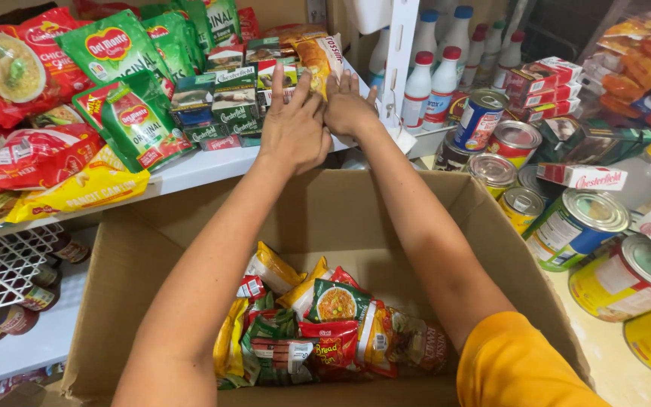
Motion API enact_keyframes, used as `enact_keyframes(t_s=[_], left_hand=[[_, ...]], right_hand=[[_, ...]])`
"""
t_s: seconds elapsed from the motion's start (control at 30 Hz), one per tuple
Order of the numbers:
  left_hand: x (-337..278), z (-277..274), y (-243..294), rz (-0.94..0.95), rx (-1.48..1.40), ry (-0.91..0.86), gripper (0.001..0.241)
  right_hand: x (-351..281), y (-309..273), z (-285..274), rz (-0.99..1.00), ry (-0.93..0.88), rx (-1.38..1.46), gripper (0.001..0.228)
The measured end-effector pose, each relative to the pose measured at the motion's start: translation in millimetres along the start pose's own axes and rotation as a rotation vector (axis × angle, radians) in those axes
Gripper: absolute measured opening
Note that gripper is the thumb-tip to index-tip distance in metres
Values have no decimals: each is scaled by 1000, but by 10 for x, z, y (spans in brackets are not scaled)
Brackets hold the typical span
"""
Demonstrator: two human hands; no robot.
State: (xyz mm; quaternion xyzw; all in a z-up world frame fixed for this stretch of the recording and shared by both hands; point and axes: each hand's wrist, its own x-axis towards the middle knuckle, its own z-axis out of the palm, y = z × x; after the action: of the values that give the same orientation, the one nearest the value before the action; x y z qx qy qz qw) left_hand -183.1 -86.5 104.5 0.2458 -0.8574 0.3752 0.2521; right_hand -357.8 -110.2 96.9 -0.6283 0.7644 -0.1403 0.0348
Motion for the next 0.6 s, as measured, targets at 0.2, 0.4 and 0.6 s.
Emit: enact_keyframes(t_s=[0.2, 0.4, 0.6], left_hand=[[-12, 56, 55, -55, -61, 38, 60], [-10, -53, 112, -96, -85, -22, 56], [8, -48, 137, -126, -116, -9, 55]], right_hand=[[-16, 5, 2, -23, 58, 55, 70], [-218, 8, 23, -96, 378, 208, 57], [-193, 103, 179, -207, 574, 173, 35]])
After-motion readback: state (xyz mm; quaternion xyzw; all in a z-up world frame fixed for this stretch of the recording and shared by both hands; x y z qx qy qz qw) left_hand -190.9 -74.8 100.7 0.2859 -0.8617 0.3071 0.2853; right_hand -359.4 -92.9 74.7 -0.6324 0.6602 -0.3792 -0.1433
